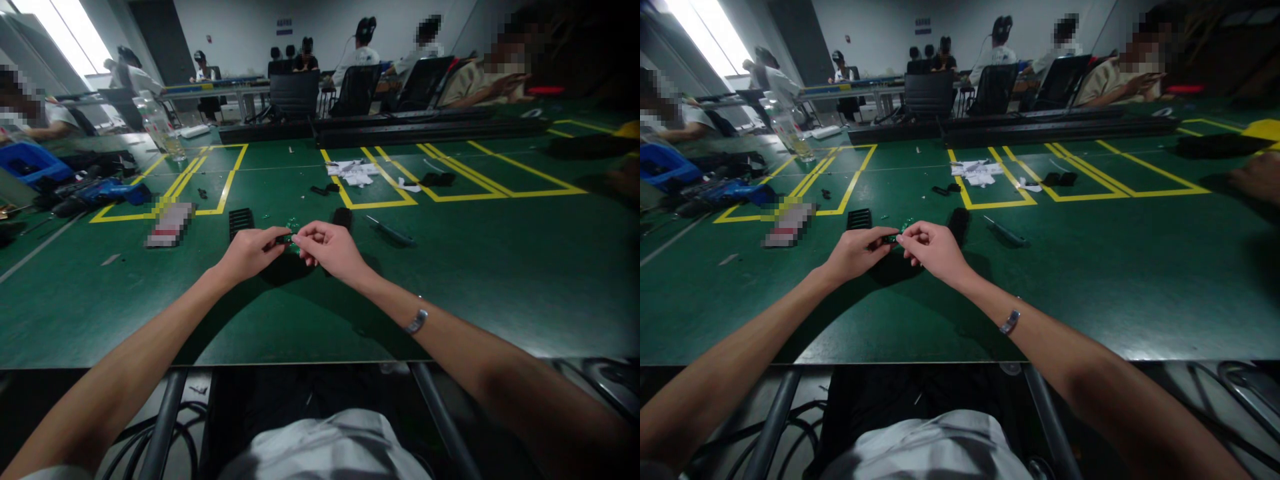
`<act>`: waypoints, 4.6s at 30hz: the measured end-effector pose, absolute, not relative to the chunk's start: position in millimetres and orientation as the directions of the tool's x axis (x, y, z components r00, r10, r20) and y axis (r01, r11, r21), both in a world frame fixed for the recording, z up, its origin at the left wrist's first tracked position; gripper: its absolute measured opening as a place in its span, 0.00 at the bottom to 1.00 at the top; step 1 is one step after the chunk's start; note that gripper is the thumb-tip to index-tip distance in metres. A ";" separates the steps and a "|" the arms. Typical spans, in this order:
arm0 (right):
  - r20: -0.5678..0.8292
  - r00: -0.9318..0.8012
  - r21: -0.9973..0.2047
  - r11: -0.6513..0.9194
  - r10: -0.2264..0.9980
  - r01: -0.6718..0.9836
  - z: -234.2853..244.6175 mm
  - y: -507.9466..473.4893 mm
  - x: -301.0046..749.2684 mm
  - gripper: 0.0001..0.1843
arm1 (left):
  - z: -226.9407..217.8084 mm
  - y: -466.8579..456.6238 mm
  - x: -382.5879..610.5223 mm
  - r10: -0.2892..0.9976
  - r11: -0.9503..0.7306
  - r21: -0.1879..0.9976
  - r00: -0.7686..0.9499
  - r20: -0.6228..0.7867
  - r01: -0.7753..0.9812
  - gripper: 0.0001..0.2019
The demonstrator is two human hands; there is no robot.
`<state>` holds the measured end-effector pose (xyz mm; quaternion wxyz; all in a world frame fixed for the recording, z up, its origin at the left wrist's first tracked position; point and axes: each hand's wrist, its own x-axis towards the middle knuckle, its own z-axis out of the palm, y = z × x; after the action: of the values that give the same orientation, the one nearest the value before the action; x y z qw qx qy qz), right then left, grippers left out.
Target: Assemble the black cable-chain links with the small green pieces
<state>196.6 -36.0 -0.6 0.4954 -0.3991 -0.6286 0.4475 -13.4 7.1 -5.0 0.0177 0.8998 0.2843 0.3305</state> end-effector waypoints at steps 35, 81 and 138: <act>0.256 -0.177 -0.959 0.273 0.950 0.078 -2.4 -35.4 195.8 0.14 | -5.1 6.9 -12.9 0.536 -0.829 0.210 0.630 0.561 0.519 0.14; 0.276 -0.176 -0.951 0.295 0.945 0.090 -2.9 -36.0 195.3 0.15 | -4.9 6.9 -13.1 0.534 -0.828 0.201 0.628 0.566 0.523 0.14; 0.427 -0.254 -0.869 0.471 0.868 0.150 1.3 -36.8 202.2 0.14 | -0.1 2.1 -10.4 0.488 -0.855 0.192 0.622 0.612 0.481 0.13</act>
<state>202.2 -36.8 1.3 0.4918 -0.3623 -0.7027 0.3649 -10.4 2.1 -0.1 0.0046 0.9006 0.2689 0.3414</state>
